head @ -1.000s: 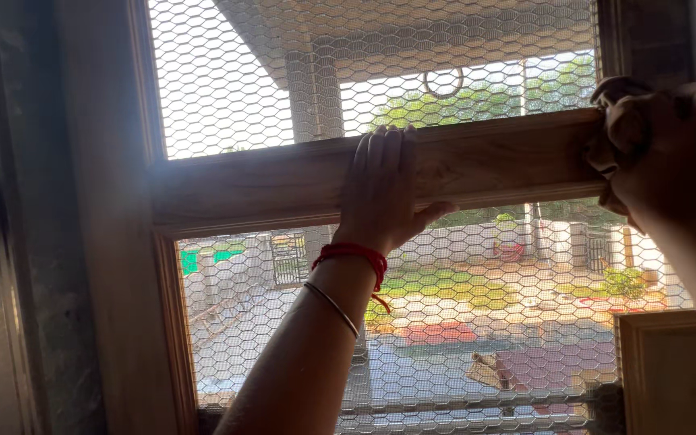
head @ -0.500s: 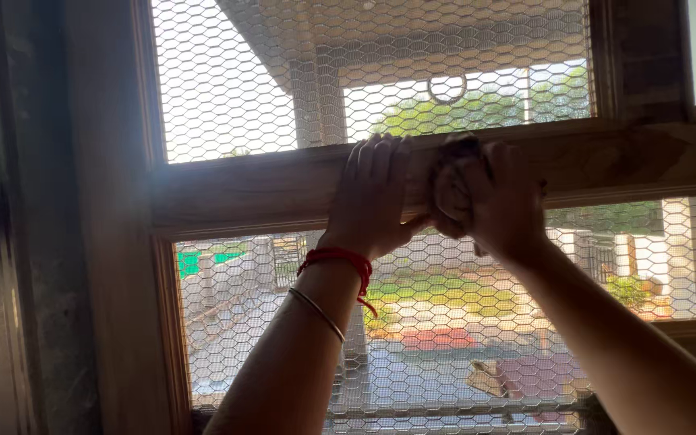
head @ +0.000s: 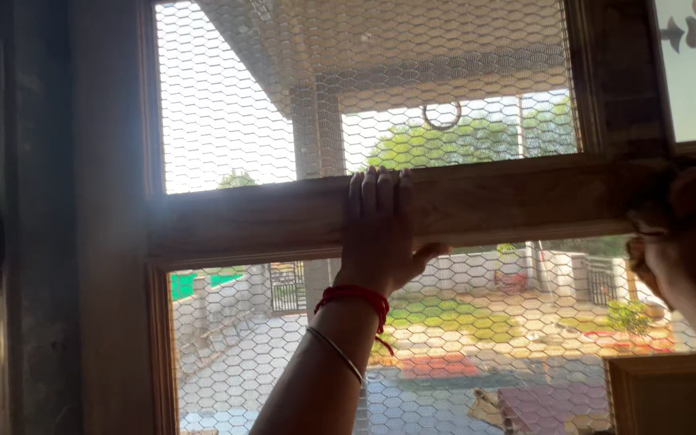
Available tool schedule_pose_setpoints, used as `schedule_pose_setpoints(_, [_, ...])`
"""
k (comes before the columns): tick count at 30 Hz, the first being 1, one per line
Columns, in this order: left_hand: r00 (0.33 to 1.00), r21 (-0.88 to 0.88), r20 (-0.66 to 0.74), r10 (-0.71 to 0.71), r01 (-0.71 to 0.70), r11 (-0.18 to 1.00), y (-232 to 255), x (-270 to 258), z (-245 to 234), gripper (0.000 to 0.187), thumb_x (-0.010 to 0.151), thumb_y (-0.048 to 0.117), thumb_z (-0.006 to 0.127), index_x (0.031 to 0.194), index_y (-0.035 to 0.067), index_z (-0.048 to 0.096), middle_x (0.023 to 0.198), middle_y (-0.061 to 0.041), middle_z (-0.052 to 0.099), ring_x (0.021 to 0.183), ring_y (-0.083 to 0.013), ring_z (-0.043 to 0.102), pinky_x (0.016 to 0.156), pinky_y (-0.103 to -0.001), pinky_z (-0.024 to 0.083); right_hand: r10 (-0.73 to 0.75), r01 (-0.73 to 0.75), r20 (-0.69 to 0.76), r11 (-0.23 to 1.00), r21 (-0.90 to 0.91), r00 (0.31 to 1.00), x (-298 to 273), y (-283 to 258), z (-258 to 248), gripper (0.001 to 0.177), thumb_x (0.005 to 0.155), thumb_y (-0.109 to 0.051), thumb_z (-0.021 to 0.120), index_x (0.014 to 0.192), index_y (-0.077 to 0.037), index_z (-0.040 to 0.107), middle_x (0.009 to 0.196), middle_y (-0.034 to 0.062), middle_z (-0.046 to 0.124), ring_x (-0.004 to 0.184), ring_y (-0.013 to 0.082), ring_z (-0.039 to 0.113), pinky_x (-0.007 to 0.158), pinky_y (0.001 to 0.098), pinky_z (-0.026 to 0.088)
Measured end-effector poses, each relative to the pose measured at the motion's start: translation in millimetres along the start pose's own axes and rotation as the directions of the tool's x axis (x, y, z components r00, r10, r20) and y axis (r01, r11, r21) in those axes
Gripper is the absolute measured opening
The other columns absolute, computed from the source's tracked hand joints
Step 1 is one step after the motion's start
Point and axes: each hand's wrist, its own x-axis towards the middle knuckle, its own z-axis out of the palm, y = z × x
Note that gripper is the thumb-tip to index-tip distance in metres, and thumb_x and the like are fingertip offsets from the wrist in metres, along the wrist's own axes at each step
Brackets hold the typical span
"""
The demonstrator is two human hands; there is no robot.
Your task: The person wipes a dark patterned door with a cloth, then moves to clean the adjacent wooden window frame and screen. The person uses a cloth to wipe the surfaces in a systematic manner.
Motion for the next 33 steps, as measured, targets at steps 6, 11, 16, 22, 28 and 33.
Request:
schedule_pose_setpoints(6, [1.000,0.016,-0.028,-0.013,0.014,1.000,4.1,-0.3,4.1,0.117,0.064,0.073,0.079,0.142,-0.006,0.043,0.142,-0.029,0.046,0.141,-0.0455,0.036,0.121,-0.058,0.019,-0.159,0.167,0.177,0.985,-0.032,0.971,-36.1,-46.1,15.6,0.021,0.094,-0.026,0.060,0.110,-0.013,0.063,0.090,0.0108,0.067,0.077,0.0248,0.065,0.063,0.0390,0.052])
schedule_pose_setpoints(11, [1.000,-0.009,-0.014,-0.011,0.011,1.000,2.5,-1.9,6.3,0.118,0.067,0.075,0.078,0.143,-0.008,0.041,0.142,-0.029,0.045,0.142,-0.0462,0.035,0.124,-0.058,0.020,-0.150,0.155,0.352,0.988,0.015,0.924,-74.9,-32.5,-14.2,0.020,0.097,-0.027,0.056,0.109,-0.014,0.064,0.084,0.0097,0.069,0.071,0.0219,0.067,0.057,0.0364,0.052])
schedule_pose_setpoints(16, [0.998,0.006,-0.055,0.002,-0.002,1.000,3.2,-7.1,12.8,0.119,0.073,0.077,0.071,0.148,-0.008,0.038,0.146,-0.030,0.043,0.144,-0.0466,0.033,0.124,-0.059,0.018,0.266,-0.433,0.485,0.859,0.273,0.833,-88.3,0.0,-53.4,0.025,0.098,-0.024,0.052,0.097,-0.006,0.069,0.067,0.0070,0.068,0.050,0.0161,0.060,0.043,0.0318,0.049])
schedule_pose_setpoints(22, [0.995,0.037,-0.070,-0.077,0.080,0.996,15.7,-14.1,24.0,0.114,0.083,0.078,0.062,0.152,-0.007,0.032,0.154,-0.031,0.035,0.149,-0.0467,0.027,0.125,-0.059,0.015,0.588,-0.694,0.379,0.664,0.277,0.714,-124.6,68.3,-137.6,0.017,0.097,-0.013,0.050,0.098,-0.002,0.063,0.072,0.0072,0.065,0.052,0.0135,0.058,0.040,0.0264,0.047])
schedule_pose_setpoints(28, [0.995,-0.014,-0.067,-0.078,0.077,0.997,69.4,-43.6,60.1,0.097,0.095,0.068,0.056,0.161,0.003,0.028,0.166,-0.025,0.028,0.156,-0.0423,0.021,0.129,-0.055,0.014,0.678,-0.728,0.294,0.541,0.421,0.674,-213.8,103.1,-169.1,0.019,0.099,-0.024,0.050,0.101,-0.005,0.055,0.076,0.0062,0.059,0.058,0.0166,0.057,0.043,0.0284,0.046])
schedule_pose_setpoints(33, [0.962,-0.129,0.194,0.190,-0.167,0.978,188.2,-141.6,75.4,0.086,0.096,0.059,0.055,0.163,0.012,0.029,0.170,-0.009,0.030,0.159,-0.0269,0.022,0.131,-0.046,0.016,0.729,-0.772,0.444,0.179,0.610,0.520,-302.2,76.9,-187.6,0.025,0.101,-0.033,0.050,0.104,-0.008,0.048,0.079,0.0054,0.054,0.064,0.0191,0.055,0.046,0.0300,0.046])
